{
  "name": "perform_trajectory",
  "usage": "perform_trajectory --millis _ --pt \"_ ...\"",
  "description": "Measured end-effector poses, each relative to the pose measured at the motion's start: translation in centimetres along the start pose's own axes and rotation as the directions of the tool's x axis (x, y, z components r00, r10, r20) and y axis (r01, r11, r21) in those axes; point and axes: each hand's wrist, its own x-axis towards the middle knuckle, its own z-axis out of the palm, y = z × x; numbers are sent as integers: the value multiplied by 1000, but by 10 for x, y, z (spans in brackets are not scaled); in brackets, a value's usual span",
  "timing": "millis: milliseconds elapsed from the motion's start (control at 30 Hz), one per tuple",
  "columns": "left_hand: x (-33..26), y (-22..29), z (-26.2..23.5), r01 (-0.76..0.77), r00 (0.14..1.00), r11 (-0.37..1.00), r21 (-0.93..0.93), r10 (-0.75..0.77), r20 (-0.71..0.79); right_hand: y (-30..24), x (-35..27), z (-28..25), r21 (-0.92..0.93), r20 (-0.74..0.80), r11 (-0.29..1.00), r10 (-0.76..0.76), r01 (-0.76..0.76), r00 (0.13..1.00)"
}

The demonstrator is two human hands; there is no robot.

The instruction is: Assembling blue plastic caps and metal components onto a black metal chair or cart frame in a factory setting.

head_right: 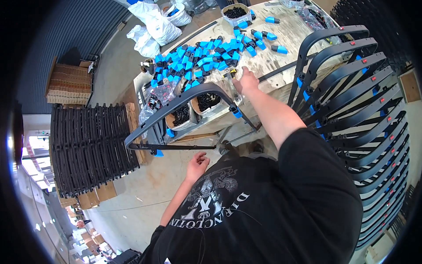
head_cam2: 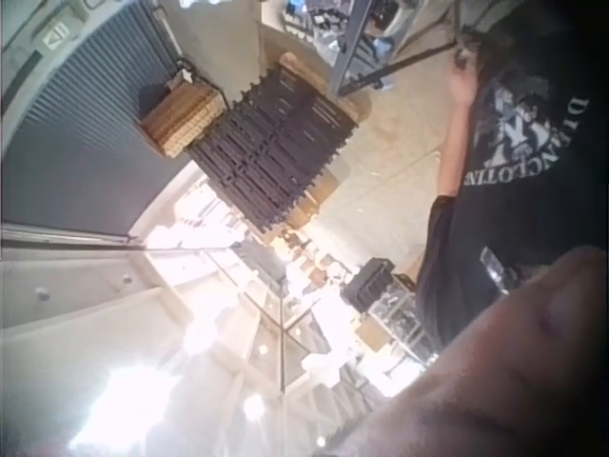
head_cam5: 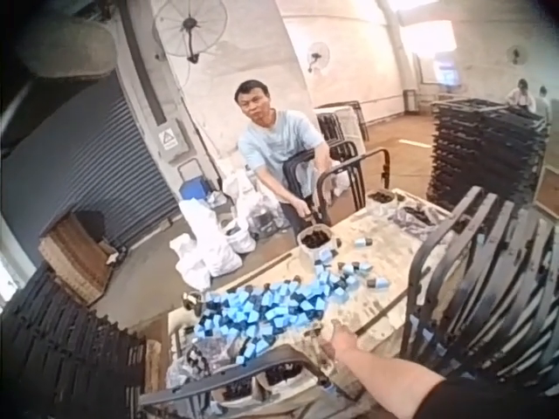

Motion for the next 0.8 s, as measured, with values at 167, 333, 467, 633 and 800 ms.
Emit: perform_trajectory --millis 167,333,467,633,800 --pt "-3 -27 -52 65 980 997 52 -54 -193 81 -79 19 333 -325 915 -115 227 939" --pt "21 -115 -142 184 755 981 56 -105 -648 70 -163 13 460 -32 862 -224 213 974" --pt "62 -92 -184 261 767 957 127 -126 -630 1 -161 -10 129 196 991 -53 28 979" --pt "76 -85 -207 283 735 928 242 -48 -676 -25 -152 5 24 101 996 89 -92 991" --pt "89 -100 -212 -8 748 988 152 107 -655 -34 -147 10 101 78 985 135 -142 988"
